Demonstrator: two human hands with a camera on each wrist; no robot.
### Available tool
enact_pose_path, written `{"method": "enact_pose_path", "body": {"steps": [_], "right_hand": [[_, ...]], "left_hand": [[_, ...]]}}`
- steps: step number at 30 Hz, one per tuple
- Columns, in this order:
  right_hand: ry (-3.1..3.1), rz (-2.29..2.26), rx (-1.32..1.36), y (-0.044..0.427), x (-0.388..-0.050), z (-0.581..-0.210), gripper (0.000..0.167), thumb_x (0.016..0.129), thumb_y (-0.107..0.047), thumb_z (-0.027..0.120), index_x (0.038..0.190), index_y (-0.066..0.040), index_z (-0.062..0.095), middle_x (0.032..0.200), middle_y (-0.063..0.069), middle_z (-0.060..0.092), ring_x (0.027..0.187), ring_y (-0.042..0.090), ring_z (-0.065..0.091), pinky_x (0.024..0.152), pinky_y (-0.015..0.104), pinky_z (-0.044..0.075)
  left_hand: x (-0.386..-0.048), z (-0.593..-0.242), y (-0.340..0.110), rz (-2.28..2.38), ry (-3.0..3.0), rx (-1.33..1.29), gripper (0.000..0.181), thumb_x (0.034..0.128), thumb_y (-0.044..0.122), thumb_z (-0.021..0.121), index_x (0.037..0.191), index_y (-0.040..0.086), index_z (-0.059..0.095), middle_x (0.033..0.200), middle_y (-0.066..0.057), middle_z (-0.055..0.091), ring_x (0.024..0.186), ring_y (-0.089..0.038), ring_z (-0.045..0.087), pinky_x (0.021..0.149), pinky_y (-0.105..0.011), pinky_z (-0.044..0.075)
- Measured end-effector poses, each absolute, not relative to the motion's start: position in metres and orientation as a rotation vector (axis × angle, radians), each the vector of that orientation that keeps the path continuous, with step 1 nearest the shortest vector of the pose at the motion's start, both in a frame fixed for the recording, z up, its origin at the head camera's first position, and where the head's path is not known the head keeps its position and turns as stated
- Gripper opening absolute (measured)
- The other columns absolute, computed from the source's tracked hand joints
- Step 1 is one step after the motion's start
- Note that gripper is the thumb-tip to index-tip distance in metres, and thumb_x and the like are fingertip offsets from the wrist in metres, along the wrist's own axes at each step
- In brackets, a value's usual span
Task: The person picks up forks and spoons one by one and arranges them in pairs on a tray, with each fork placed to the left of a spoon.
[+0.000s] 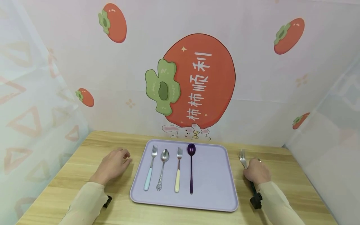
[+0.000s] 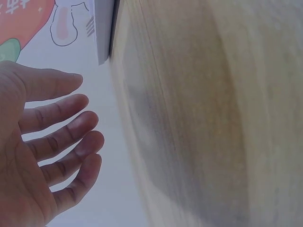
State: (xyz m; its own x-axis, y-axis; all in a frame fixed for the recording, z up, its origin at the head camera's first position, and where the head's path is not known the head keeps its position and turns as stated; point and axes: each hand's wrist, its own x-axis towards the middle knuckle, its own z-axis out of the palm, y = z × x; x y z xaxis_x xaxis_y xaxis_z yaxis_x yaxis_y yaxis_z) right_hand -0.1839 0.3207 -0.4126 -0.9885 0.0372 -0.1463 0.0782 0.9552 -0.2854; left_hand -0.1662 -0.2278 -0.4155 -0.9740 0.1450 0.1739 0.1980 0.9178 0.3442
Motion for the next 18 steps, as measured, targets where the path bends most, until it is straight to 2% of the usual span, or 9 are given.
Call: {"method": "enact_pose_path", "body": {"steps": [7,12,18], "right_hand": [[2.959,-0.460,0.062,0.3200,-0.1805,-0.4116,0.024,0.081,-0.010,0.057,0.062,-0.013,0.042,0.060,-0.001,0.037,0.056,0.017,0.037,0.051,0.032,0.030],[2.946,-0.488,0.052,0.3200,-0.1793,-0.4096,0.024,0.082,-0.008,0.054,0.063,-0.013,0.041,0.058,-0.002,0.035,0.054,0.016,0.035,0.050,0.031,0.030],[2.944,-0.516,0.057,0.3202,-0.1792,-0.4050,0.022,0.078,-0.006,0.055,0.062,-0.014,0.042,0.058,-0.003,0.037,0.054,0.016,0.038,0.049,0.031,0.030]], "left_hand": [[-0.1669,-0.4149,-0.2280,-0.544,-2.932,-0.258,0.013,0.0910,0.014,0.073,0.096,0.003,0.070,0.088,-0.008,0.062,0.083,-0.028,0.061,0.067,-0.045,0.053],[-0.1673,-0.4155,-0.2286,-0.543,-2.933,-0.261,0.013,0.0909,0.014,0.074,0.096,0.003,0.070,0.088,-0.007,0.062,0.083,-0.028,0.061,0.068,-0.045,0.053],[-0.1669,-0.4159,-0.2291,-0.545,-2.927,-0.264,0.013,0.0909,0.014,0.074,0.096,0.002,0.070,0.088,-0.007,0.062,0.082,-0.027,0.060,0.067,-0.044,0.053]]}}
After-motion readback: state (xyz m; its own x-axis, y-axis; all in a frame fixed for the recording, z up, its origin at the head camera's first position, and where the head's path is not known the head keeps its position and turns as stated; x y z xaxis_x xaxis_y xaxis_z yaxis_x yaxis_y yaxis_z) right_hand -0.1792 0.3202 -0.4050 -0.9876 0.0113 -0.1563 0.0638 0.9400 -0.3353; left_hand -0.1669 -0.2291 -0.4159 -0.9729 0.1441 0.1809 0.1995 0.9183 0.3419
